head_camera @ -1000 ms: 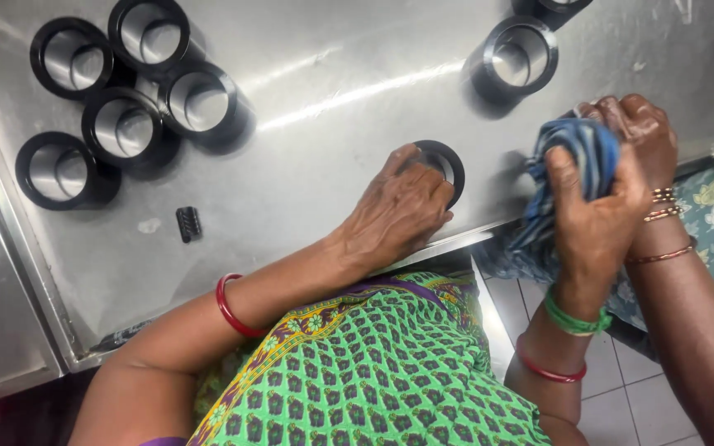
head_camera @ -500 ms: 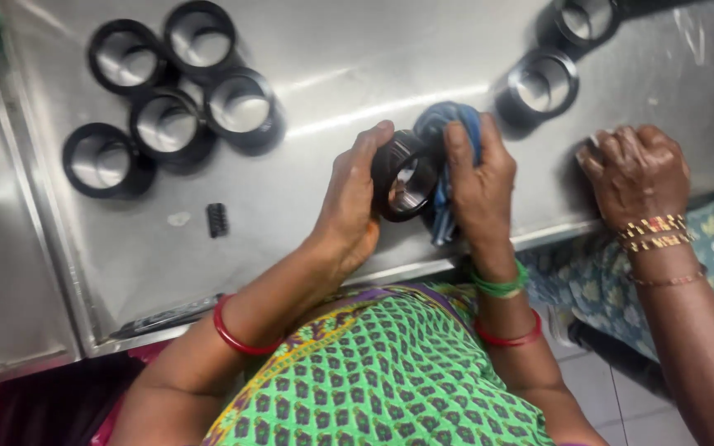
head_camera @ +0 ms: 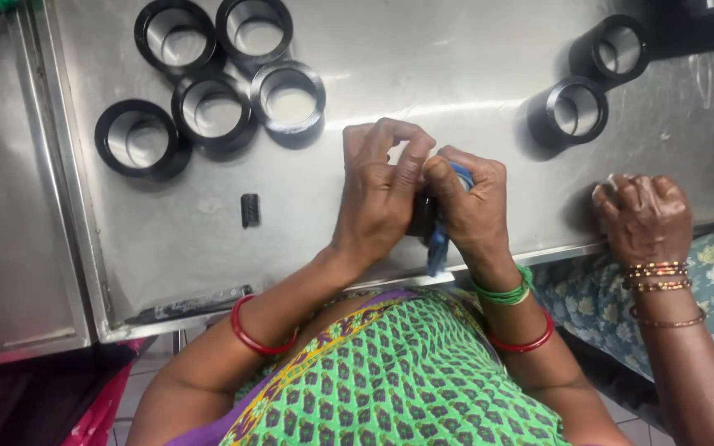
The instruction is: Cleaning and inspecting cylindrical metal components on a workbench.
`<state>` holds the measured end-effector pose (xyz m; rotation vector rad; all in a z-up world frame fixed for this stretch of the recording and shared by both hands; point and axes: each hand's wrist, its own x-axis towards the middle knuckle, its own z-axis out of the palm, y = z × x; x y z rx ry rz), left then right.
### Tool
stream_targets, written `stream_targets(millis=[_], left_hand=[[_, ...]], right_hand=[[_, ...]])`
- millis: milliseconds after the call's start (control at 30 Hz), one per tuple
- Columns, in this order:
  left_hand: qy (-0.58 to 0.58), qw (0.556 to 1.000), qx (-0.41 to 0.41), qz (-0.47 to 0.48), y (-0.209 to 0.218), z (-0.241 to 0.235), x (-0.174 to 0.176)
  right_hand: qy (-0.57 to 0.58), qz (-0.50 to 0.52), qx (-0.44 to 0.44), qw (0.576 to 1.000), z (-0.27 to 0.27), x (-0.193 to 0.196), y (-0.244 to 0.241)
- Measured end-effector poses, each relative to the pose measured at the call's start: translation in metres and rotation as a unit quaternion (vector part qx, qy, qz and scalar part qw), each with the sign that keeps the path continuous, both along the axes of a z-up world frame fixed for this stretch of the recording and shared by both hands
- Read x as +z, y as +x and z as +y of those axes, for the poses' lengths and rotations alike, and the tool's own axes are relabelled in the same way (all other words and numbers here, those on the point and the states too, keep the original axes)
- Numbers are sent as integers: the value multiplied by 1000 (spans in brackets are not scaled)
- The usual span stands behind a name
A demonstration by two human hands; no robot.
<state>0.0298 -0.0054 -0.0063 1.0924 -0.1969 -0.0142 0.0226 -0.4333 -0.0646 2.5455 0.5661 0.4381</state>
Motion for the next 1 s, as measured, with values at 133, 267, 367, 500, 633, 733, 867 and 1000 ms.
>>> stream_targets(millis=[133,267,367,500,633,733,867,1000], left_hand=[[127,990,45,-34,-1,4,0],[-218,961,-107,131,0,8,6],[-369,875,-112,291,4,-4,-17],[-402,841,-52,358,-1,-25,-21],[-352,873,-49,333,-1,-46,-25],[-221,916,-76,327,9,-49,-31],[161,985,-46,47,36,-41,-27],[305,950,-20,-69,79,-30,-29]], right_hand=[[-19,14,47,999,19,-2,-14],[-20,27,66,997,39,12,-13],[-61,87,17,994,-10,-41,-12],[573,165,18,803,190,4,-16],[799,121,33,589,256,41,-17],[729,48,55,680,241,49,-15],[808,-55,-6,587,190,12,-7],[875,-16,4,485,206,56,-1]])
